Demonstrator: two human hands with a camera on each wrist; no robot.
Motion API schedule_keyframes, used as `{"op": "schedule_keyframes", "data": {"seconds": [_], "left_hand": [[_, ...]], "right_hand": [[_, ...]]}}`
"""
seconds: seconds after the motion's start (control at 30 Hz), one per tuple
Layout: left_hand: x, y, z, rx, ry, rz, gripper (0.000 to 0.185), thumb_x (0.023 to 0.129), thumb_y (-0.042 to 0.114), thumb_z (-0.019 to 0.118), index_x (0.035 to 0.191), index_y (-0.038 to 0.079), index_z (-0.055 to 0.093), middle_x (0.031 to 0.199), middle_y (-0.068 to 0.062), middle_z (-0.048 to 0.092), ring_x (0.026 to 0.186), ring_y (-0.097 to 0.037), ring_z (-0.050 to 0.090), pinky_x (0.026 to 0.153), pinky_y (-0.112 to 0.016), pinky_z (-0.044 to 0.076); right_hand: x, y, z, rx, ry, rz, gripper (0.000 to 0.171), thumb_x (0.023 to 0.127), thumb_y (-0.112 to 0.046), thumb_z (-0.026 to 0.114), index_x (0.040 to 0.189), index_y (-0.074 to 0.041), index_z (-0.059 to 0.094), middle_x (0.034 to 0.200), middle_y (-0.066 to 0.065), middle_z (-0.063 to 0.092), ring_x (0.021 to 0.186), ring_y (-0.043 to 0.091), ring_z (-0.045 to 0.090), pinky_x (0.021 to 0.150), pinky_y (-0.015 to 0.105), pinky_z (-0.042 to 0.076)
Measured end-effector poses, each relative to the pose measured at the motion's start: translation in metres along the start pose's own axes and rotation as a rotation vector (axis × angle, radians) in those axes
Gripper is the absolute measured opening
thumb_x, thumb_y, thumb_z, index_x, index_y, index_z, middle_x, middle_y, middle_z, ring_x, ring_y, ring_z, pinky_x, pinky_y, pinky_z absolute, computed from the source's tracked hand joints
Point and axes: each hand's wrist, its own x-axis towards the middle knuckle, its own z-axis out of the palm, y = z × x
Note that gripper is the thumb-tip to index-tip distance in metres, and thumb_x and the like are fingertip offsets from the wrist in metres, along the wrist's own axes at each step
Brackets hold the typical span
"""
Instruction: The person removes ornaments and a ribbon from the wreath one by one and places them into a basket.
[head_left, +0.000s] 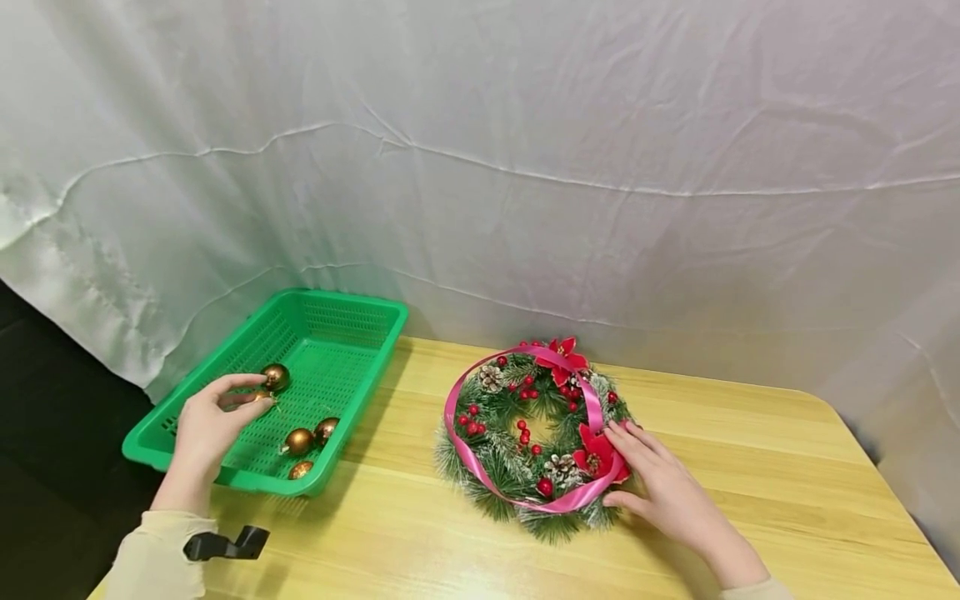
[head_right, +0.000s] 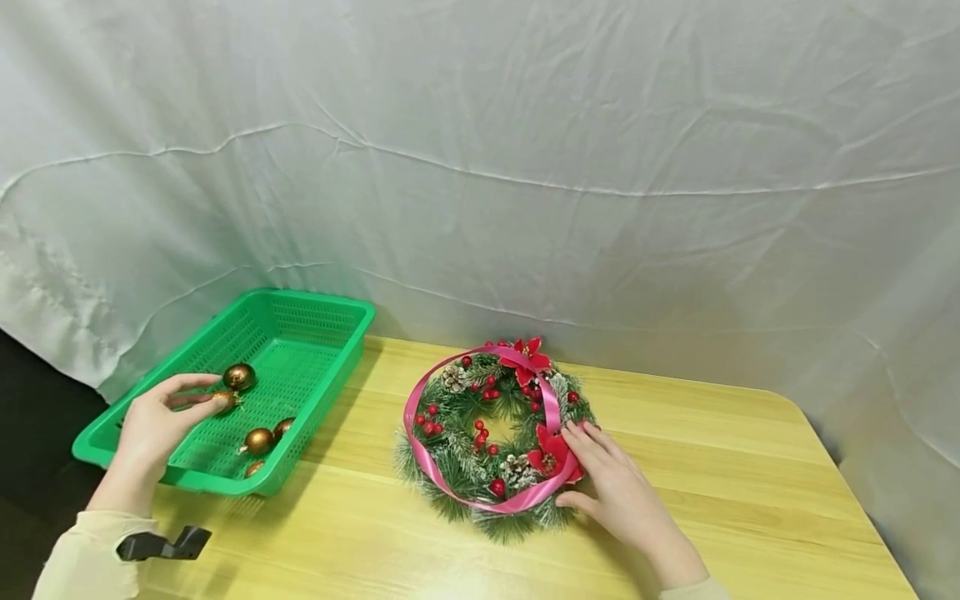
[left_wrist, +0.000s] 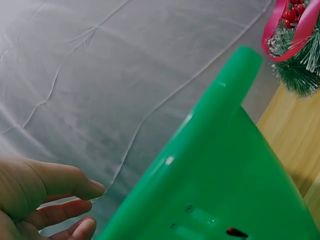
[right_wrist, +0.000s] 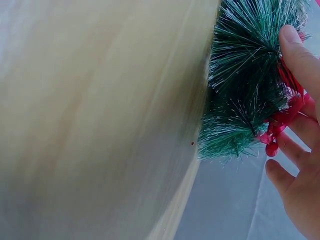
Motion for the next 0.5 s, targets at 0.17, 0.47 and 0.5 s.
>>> {"op": "schedule_keyframes", "data": {"seconds": [0.17,0.47,0.5], "left_hand": [[-0.002,0.009,0.007,-0.023,0.032,0.001,0.036,0.088,0.021,0.071,0.119,0.005,0.063,0.103,0.010,0.058,0.085,0.006,0.055,0.066,-0.015,0.048],[-0.009,0.061,0.041,-0.190,0.071,0.095,0.036,0.086,0.015,0.073,0.119,0.004,0.064,0.103,0.009,0.060,0.093,-0.004,0.058,0.077,-0.013,0.048],[-0.011,0.066,0.046,-0.228,0.050,0.115,0.035,0.086,0.013,0.073,0.119,0.003,0.064,0.105,0.008,0.060,0.094,-0.005,0.058,0.078,-0.013,0.049]], "right_hand": [[0.001,0.000,-0.001,0.001,0.006,-0.003,0.092,0.070,-0.050,0.077,0.144,-0.007,0.043,0.147,0.009,0.041,0.133,0.038,0.035,0.100,0.060,0.034],[0.000,0.001,0.000,-0.006,0.007,-0.011,0.092,0.070,-0.051,0.076,0.143,-0.006,0.044,0.146,0.010,0.042,0.133,0.038,0.035,0.100,0.061,0.034],[0.000,0.001,0.000,-0.006,0.005,-0.010,0.092,0.070,-0.052,0.076,0.143,-0.006,0.044,0.146,0.010,0.042,0.133,0.038,0.035,0.100,0.061,0.034]]}}
